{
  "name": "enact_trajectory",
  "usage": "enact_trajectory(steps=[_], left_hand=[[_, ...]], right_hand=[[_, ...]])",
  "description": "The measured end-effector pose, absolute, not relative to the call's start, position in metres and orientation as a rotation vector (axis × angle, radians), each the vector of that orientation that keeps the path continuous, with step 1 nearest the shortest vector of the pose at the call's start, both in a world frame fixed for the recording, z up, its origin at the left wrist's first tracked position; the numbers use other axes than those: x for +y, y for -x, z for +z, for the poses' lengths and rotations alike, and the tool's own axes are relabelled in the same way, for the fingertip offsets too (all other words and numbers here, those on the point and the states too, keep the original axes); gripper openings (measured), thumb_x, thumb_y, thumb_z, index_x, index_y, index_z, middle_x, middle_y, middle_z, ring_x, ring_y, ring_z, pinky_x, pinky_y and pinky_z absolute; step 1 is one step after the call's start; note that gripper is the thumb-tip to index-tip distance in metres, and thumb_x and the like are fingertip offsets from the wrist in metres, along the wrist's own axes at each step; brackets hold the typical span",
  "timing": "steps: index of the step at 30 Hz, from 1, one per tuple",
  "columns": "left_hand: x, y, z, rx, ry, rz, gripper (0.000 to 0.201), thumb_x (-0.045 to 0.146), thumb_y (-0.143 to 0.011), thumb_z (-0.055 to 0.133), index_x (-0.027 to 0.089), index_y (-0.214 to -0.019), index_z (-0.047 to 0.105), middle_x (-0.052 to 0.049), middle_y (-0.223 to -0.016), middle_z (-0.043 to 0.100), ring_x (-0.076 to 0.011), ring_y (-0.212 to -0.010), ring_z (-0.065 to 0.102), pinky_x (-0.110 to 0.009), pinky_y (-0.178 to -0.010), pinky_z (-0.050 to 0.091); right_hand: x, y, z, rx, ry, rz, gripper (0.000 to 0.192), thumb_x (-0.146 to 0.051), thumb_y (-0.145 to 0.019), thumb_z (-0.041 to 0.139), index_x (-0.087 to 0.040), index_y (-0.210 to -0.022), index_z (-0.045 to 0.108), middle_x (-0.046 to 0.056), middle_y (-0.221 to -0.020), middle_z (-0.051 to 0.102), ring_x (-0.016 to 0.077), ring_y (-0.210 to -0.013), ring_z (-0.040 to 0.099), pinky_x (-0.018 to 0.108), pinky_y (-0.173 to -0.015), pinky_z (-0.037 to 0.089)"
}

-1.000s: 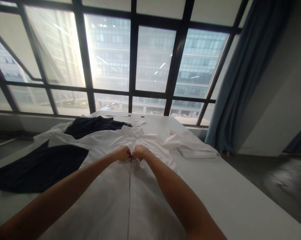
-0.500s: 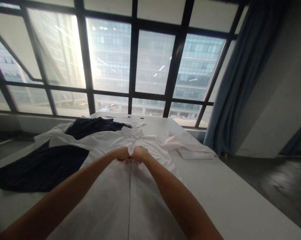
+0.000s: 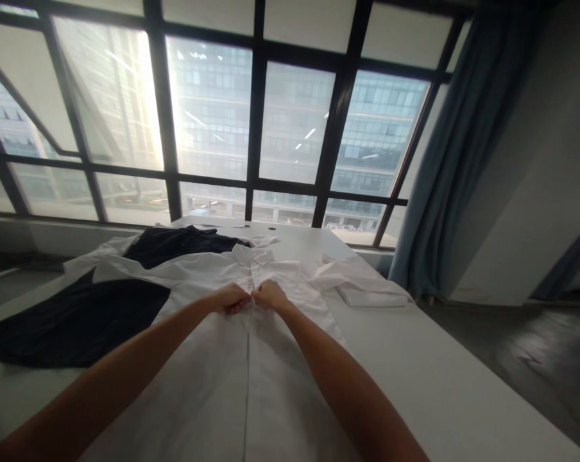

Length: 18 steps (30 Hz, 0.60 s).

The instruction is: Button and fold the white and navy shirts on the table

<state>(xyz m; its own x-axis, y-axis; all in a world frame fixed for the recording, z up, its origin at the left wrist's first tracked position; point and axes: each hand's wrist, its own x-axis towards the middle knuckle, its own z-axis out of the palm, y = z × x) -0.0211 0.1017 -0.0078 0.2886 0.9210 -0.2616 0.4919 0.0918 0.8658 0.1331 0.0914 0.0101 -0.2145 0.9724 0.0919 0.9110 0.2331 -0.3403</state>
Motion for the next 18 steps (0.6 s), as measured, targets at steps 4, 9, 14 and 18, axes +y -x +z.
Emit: enact_trajectory(steps=[4,9,14,18], left_hand=[[0.089,0.023,-0.012,1.275,-1.471,0.648,0.032,0.035,-0.075,0.060,0.016,-0.052,0.047,0.005,-0.041,0.044,-0.0054,-0.034,0.037,-0.019,-0.037,0.026],[0.082,0.024,-0.013,1.252,-1.597,0.670,0.033,0.038,-0.077,0.058,0.016,-0.054,0.050,0.005,-0.042,0.047,-0.0056,-0.035,0.039,-0.018,-0.038,0.027],[0.077,0.021,-0.013,1.275,-1.596,0.697,0.029,0.033,-0.080,0.053,0.017,-0.056,0.049,0.006,-0.043,0.046,-0.0055,-0.035,0.039,-0.018,-0.037,0.026],[0.075,0.019,-0.015,1.257,-1.623,0.745,0.031,0.036,-0.079,0.055,0.017,-0.056,0.048,0.006,-0.043,0.046,-0.0053,-0.035,0.039,-0.017,-0.038,0.027]], right_hand=[[0.087,-0.142,-0.011,-2.053,1.439,0.470,0.021,-0.022,-0.077,0.053,-0.012,-0.063,0.065,0.002,-0.054,0.060,0.0112,-0.052,0.053,0.020,-0.051,0.035],[0.085,-0.146,-0.034,-1.853,1.220,0.746,0.022,-0.030,-0.076,0.053,-0.015,-0.061,0.058,-0.002,-0.050,0.054,0.0095,-0.045,0.046,0.020,-0.048,0.036],[0.085,-0.148,-0.040,-1.789,1.133,0.832,0.024,-0.036,-0.076,0.053,-0.015,-0.066,0.059,-0.002,-0.051,0.055,0.0099,-0.044,0.046,0.021,-0.046,0.036],[0.081,-0.147,-0.038,-1.829,1.164,0.732,0.025,-0.036,-0.075,0.056,-0.015,-0.064,0.062,0.000,-0.054,0.058,0.0108,-0.048,0.049,0.020,-0.048,0.036]])
